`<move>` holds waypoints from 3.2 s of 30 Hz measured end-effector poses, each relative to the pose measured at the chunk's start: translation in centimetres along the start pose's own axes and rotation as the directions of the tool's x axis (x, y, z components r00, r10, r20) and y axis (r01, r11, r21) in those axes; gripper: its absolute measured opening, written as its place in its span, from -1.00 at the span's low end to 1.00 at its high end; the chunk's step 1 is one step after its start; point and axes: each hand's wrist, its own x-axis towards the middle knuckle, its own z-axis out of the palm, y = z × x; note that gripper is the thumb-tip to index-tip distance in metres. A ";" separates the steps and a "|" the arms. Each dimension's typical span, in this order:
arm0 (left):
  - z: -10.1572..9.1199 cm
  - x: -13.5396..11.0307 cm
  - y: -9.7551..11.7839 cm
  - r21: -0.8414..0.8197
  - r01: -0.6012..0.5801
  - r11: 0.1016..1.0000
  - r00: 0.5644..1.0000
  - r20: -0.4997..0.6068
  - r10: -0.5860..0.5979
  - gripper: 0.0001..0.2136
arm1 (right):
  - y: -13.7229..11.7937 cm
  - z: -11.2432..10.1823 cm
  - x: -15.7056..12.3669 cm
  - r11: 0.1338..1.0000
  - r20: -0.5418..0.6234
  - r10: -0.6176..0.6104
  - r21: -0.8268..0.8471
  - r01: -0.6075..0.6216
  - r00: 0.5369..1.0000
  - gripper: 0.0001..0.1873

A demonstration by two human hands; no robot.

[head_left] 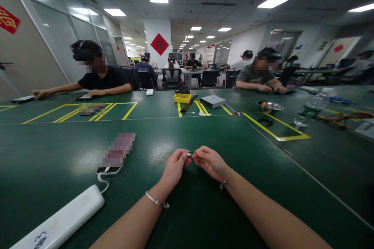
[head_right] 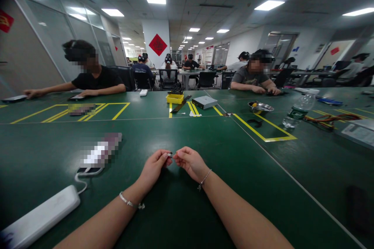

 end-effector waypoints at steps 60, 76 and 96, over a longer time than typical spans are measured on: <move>0.6 -1.8 1.7 0.594 -0.279 0.754 0.884 -0.147 0.443 -0.92 | 1.4 3.6 -1.5 0.928 -0.277 -0.328 -0.274 0.253 0.903 -0.71; 0.3 -1.6 1.8 0.654 -0.240 0.717 0.888 -0.152 0.435 -0.95 | 1.7 3.7 -1.8 0.927 -0.215 -0.316 -0.276 0.253 0.924 -0.65; -0.6 -0.4 0.0 0.728 -0.143 0.671 0.971 -0.029 0.238 -0.72 | -10.7 -13.2 -2.7 0.780 -0.649 -0.585 -0.614 0.119 0.485 -0.93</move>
